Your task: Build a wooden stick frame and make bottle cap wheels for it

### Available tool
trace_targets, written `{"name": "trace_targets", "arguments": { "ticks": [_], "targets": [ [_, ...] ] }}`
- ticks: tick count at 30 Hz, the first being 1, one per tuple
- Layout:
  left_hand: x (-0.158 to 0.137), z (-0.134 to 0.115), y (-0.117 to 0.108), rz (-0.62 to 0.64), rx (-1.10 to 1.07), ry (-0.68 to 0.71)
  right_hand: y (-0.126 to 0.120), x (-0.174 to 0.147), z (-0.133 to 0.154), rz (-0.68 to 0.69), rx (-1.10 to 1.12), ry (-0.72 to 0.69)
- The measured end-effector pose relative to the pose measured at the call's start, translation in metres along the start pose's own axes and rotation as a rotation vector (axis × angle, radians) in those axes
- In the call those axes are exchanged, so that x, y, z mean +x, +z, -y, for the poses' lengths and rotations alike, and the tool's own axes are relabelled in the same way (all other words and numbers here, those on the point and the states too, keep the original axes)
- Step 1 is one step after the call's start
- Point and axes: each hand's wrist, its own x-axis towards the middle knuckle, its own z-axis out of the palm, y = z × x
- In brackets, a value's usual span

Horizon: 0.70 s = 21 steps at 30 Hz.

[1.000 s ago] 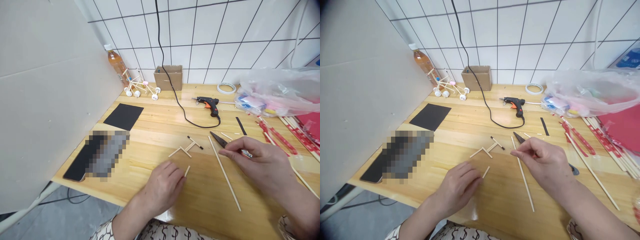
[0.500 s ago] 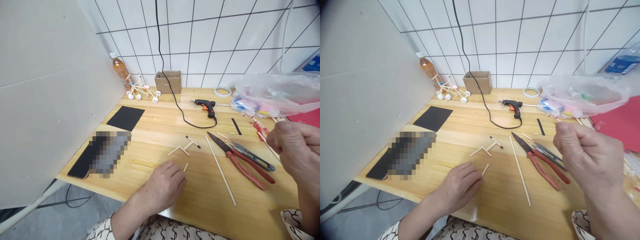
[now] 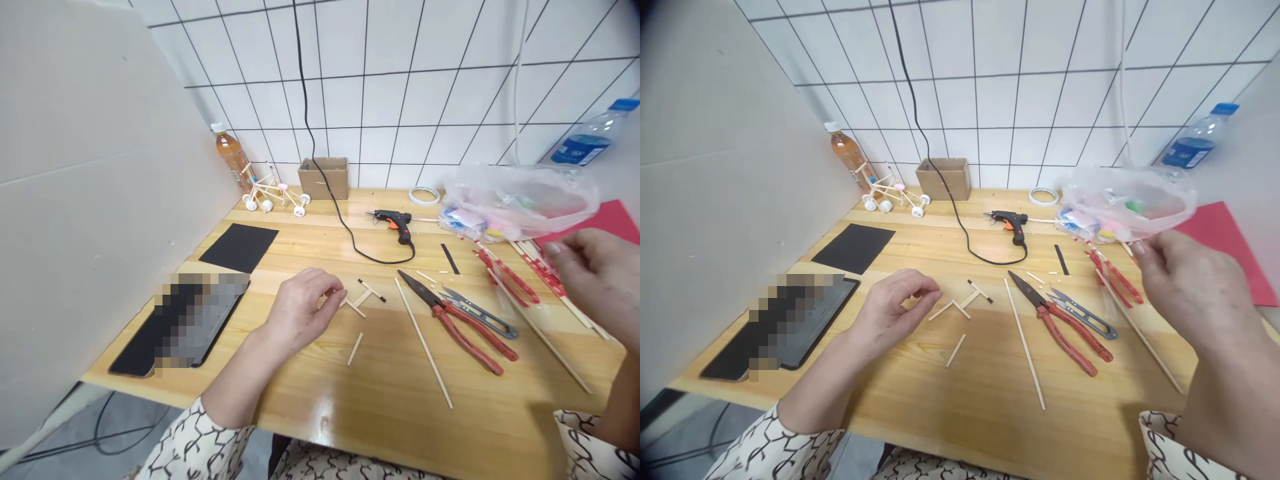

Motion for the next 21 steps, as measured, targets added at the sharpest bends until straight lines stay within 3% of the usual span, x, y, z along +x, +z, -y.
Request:
{"name": "trace_targets", "arguments": {
  "ticks": [4,7,14,21],
  "targets": [
    [0.005,0.014,0.019,-0.069,-0.019,-0.012,-0.015,-0.001,0.02,0.287,-0.132,0.144],
    [0.002,0.026,0.03,-0.039,0.048,-0.03,-0.01,0.001,0.022,0.367,-0.134,0.128],
    [-0.005,0.031,0.03,-0.086,0.093,0.052,0.015,-0.002,0.031,0.212,-0.022,-0.116],
    [-0.005,0.028,0.029,-0.063,0.096,0.057,0.048,-0.014,0.077,0.255,0.212,-0.415]
  ]
}}
